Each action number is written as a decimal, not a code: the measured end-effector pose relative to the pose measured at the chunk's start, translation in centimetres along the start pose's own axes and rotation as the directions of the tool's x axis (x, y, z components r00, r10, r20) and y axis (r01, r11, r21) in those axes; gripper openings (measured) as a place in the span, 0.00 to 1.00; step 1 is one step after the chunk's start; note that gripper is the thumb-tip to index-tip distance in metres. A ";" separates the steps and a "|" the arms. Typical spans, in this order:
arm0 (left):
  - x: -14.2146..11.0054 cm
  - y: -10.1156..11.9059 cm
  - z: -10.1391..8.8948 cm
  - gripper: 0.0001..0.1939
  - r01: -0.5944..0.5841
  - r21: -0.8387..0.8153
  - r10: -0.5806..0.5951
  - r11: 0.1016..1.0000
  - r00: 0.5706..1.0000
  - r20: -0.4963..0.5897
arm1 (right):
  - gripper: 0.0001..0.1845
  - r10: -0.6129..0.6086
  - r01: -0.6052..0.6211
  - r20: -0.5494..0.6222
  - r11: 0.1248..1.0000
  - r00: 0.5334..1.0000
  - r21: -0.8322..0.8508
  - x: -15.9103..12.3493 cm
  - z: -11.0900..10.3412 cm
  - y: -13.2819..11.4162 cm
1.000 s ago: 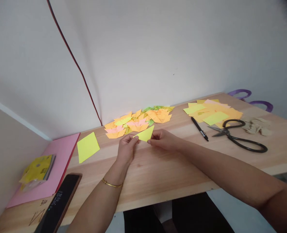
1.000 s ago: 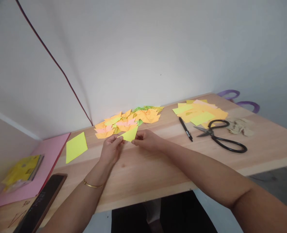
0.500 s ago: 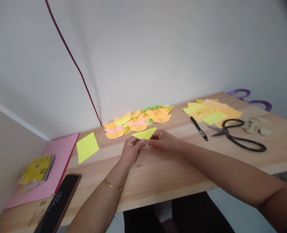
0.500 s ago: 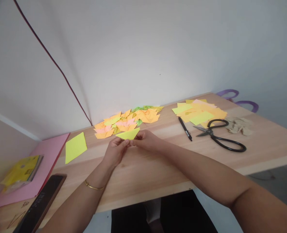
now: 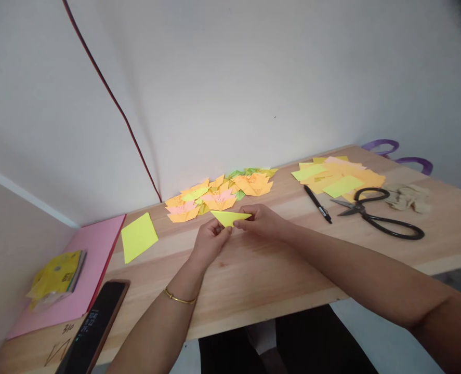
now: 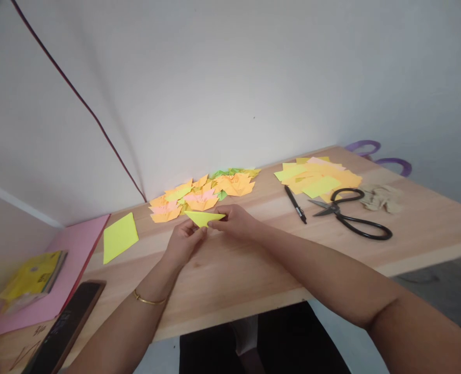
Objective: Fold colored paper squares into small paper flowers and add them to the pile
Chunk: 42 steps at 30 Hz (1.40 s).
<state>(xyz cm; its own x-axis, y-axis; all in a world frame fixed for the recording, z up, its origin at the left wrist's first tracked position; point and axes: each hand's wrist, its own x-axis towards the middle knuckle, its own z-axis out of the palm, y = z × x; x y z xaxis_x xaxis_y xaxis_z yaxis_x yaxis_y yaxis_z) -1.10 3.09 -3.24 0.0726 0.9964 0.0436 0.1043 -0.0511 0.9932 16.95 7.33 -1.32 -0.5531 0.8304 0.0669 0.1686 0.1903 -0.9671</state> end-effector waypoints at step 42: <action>0.5 -0.5 -0.5 0.09 0.014 -0.147 -0.035 0.989 0.989 -0.143 | 0.08 -0.037 0.054 -0.175 0.994 0.984 0.096 0.6 -2.1 -0.3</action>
<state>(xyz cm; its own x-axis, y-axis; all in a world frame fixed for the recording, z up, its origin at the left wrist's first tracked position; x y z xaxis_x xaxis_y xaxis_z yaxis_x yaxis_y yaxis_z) -1.57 3.60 -3.67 -0.0736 0.9970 0.0234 -0.0418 -0.0265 0.9988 18.33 8.84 -0.51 -0.4079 0.9015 0.1446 0.0592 0.1842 -0.9811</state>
